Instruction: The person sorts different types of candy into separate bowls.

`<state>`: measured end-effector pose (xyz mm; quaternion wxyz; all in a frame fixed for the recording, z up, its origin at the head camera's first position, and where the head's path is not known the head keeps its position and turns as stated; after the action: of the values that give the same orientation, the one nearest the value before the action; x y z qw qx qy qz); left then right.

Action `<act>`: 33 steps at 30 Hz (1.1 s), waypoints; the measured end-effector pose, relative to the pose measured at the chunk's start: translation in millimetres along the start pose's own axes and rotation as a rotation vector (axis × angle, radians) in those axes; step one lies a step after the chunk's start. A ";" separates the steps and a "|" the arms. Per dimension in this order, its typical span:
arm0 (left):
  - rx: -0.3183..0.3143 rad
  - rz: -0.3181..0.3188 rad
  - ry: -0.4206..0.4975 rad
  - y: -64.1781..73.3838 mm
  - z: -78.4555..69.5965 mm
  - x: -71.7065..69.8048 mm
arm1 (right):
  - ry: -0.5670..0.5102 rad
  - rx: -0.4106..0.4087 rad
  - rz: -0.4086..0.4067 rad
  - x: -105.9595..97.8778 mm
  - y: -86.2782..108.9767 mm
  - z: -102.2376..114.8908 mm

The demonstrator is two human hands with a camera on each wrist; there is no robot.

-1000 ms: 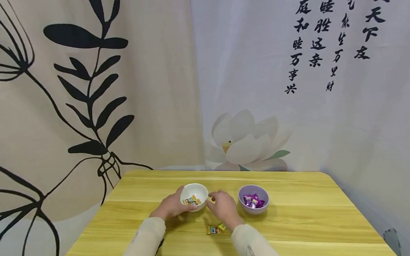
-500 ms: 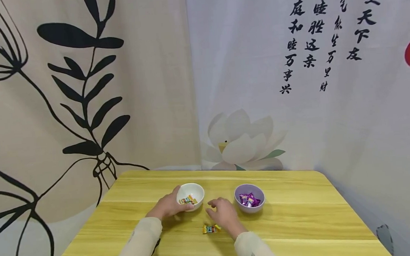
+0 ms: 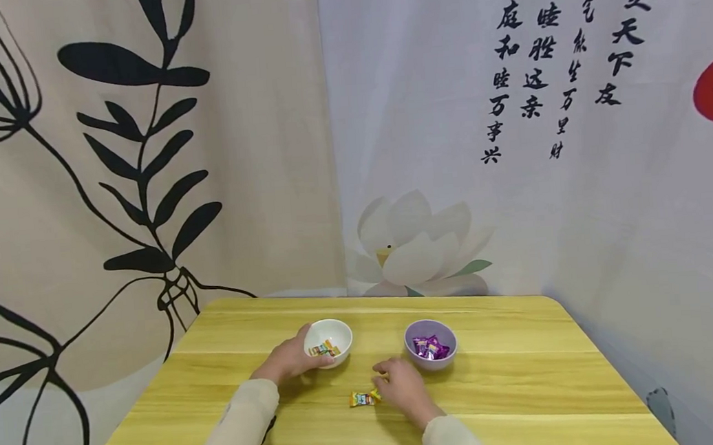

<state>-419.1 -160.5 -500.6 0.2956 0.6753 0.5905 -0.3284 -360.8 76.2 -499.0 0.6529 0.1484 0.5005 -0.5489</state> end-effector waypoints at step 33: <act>0.008 -0.002 -0.007 -0.2 1.2 -0.6 | 0.196 -0.095 0.051 -5.0 20.8 -13.4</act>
<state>-419.5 -161.7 -500.9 0.2948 0.6749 0.5886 -0.3335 -349.0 96.4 -508.4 0.6209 0.1831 0.5835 -0.4905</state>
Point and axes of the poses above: each hand's wrist, its own y-axis away from the middle knuckle, its own x-axis out of the palm, z = x × y, the point moved 7 cm from there along -y, towards the middle knuckle, and after that the axes turned 1 degree about y, right-handed, at the moved point
